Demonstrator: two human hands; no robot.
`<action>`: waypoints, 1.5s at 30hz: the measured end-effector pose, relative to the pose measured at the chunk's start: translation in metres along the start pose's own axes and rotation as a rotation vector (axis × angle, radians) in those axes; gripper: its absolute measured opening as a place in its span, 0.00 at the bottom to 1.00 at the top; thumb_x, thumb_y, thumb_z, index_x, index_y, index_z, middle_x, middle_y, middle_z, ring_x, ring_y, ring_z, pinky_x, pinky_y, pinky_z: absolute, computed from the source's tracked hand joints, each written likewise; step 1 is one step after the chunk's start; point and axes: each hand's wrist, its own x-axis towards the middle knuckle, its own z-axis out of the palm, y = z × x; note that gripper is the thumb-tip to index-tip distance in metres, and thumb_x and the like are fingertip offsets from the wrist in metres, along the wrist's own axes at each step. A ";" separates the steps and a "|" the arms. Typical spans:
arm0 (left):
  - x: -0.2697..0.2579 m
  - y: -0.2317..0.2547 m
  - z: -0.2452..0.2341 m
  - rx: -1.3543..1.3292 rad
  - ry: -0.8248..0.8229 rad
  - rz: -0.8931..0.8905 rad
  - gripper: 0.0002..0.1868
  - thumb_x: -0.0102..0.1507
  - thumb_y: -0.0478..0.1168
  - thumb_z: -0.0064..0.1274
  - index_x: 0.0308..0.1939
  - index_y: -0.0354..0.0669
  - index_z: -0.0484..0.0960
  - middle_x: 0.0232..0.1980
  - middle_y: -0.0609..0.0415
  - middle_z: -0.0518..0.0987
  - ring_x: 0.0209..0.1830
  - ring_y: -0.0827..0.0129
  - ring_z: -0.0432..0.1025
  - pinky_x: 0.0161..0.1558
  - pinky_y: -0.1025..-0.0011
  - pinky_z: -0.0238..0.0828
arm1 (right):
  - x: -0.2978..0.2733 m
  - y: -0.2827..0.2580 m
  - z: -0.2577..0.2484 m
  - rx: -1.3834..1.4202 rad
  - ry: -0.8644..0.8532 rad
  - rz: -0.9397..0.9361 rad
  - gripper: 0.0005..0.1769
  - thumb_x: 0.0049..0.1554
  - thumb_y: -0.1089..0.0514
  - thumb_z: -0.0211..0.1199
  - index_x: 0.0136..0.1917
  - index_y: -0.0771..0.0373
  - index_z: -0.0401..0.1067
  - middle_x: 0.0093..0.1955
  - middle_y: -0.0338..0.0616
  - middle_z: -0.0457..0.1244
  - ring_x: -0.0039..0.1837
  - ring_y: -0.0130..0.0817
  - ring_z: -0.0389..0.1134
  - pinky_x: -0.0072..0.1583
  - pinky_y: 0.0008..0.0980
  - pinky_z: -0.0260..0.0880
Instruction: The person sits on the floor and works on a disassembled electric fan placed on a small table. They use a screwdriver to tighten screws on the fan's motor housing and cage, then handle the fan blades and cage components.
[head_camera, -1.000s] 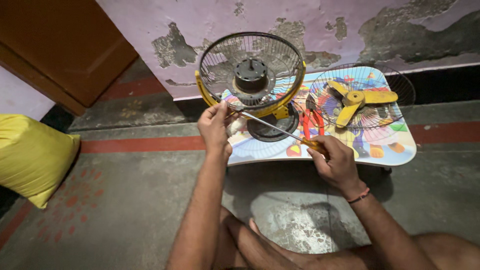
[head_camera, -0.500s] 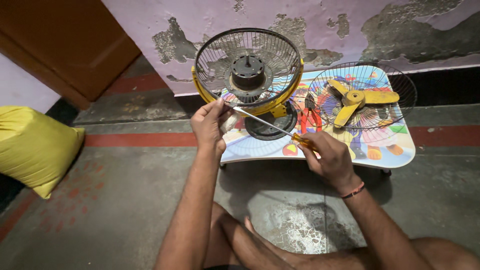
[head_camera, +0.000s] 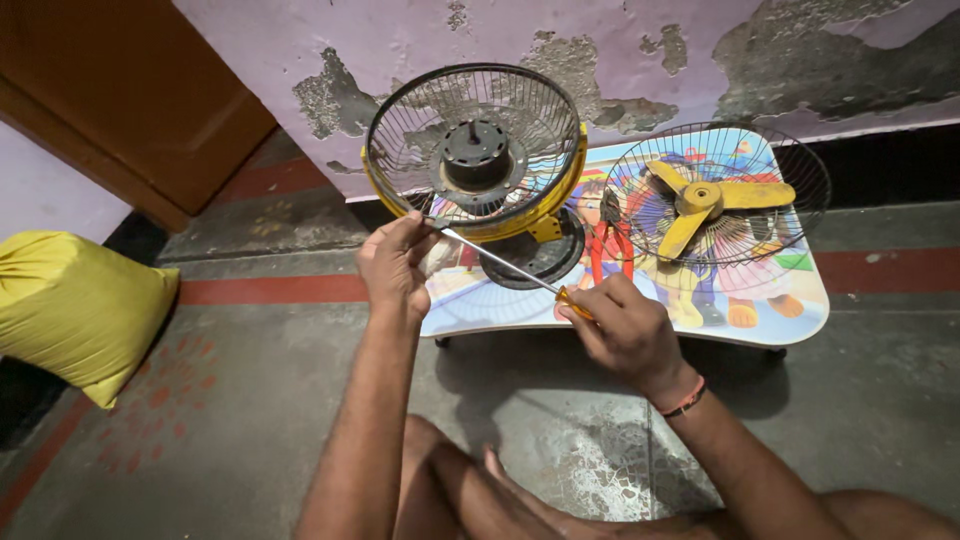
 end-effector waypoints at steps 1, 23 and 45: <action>0.000 0.000 0.000 0.011 0.007 0.009 0.07 0.60 0.32 0.63 0.37 0.31 0.80 0.34 0.46 0.83 0.30 0.66 0.79 0.38 0.69 0.81 | -0.002 0.002 0.001 0.002 -0.005 0.029 0.13 0.52 0.64 0.74 0.51 0.64 0.77 0.39 0.46 0.65 0.37 0.37 0.68 0.40 0.34 0.67; 0.002 0.012 0.005 0.040 0.013 0.042 0.09 0.61 0.35 0.63 0.40 0.33 0.81 0.36 0.48 0.84 0.32 0.64 0.80 0.39 0.66 0.84 | 0.019 -0.011 -0.009 0.054 0.100 0.039 0.10 0.51 0.67 0.72 0.47 0.65 0.76 0.41 0.44 0.64 0.41 0.35 0.69 0.42 0.32 0.69; -0.001 0.010 0.009 0.078 0.054 0.051 0.09 0.58 0.29 0.64 0.39 0.29 0.81 0.35 0.46 0.84 0.29 0.65 0.80 0.35 0.71 0.80 | 0.018 0.007 -0.011 -0.058 0.099 -0.078 0.07 0.52 0.61 0.72 0.43 0.64 0.76 0.39 0.45 0.67 0.39 0.38 0.70 0.41 0.34 0.68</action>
